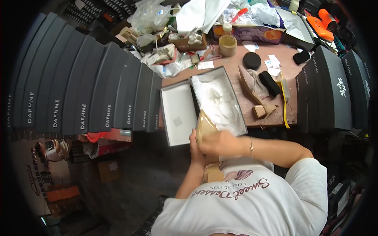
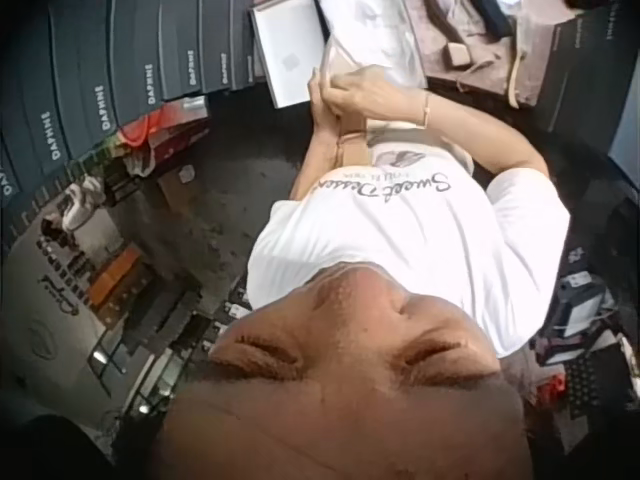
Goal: The recorder inspects pairs of shoes, marks them, and prepares them for packing in boxes.
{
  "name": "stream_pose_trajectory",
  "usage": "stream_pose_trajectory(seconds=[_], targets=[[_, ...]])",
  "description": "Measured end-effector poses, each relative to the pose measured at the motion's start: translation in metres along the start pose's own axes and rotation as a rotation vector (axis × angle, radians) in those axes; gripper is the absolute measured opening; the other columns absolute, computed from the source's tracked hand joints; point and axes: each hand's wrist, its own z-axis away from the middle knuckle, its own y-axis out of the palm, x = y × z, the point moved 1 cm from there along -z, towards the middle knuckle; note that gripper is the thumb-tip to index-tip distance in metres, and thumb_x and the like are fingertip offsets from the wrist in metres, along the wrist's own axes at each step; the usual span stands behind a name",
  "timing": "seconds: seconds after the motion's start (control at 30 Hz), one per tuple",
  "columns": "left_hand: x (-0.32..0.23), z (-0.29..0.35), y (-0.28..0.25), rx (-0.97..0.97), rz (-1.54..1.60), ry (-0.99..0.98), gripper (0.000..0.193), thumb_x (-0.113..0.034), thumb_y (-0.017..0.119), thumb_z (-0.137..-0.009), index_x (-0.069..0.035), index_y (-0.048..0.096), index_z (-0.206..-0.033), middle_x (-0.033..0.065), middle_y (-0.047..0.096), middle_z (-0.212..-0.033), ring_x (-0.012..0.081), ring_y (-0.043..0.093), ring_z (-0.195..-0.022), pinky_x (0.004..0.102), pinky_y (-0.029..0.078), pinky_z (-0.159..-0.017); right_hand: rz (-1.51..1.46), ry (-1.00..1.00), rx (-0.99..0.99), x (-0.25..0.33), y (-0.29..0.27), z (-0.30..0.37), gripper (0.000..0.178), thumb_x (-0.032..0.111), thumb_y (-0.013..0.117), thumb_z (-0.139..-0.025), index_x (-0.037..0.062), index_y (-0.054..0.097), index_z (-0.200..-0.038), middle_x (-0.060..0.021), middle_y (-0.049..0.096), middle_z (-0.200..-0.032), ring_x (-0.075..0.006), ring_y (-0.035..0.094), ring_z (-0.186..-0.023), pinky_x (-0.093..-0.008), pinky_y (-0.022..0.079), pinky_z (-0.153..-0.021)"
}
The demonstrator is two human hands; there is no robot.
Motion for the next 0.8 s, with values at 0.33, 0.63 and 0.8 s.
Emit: stream_pose_trajectory(seconds=[0.33, 0.63, 0.8], targets=[[0.005, -0.008, 0.001, -0.042, 0.123, -0.097, 0.062, -0.055, 0.038, -0.092, -0.003, 0.053, -0.124, 0.0141, 0.059, -0.117, 0.0250, 0.061, -0.101, 0.0385, 0.049, -0.089, 0.055, 0.117, 0.077, -0.022, -0.021, 0.007, 0.016, 0.017, 0.061, -0.074, 0.0090, 0.052, -0.084, -0.0064, 0.056, -0.072, -0.0252, 0.063, -0.059, -0.0368, 0.049, -0.045], [0.002, -0.011, 0.008, 0.091, 0.202, -0.119, 0.065, -0.058, 0.036, -0.092, -0.004, 0.053, -0.123, 0.0119, 0.064, -0.105, 0.0236, 0.063, -0.094, 0.0374, 0.053, -0.082, 0.011, 0.112, -0.032, -0.039, -0.016, 0.018, 0.009, 0.018, 0.056, -0.078, 0.0124, 0.051, -0.083, -0.0053, 0.055, -0.073, -0.0234, 0.062, -0.060, -0.0369, 0.049, -0.045], [0.002, -0.007, 0.012, -0.017, 0.129, -0.055, 0.063, -0.057, 0.034, -0.093, -0.003, 0.055, -0.117, 0.0130, 0.062, -0.109, 0.0224, 0.063, -0.094, 0.0348, 0.053, -0.081, -0.074, -0.145, -0.048, -0.018, -0.008, 0.029, 0.011, 0.015, 0.056, -0.078, 0.0096, 0.051, -0.087, -0.0054, 0.056, -0.073, -0.0240, 0.061, -0.057, -0.0364, 0.050, -0.047]])
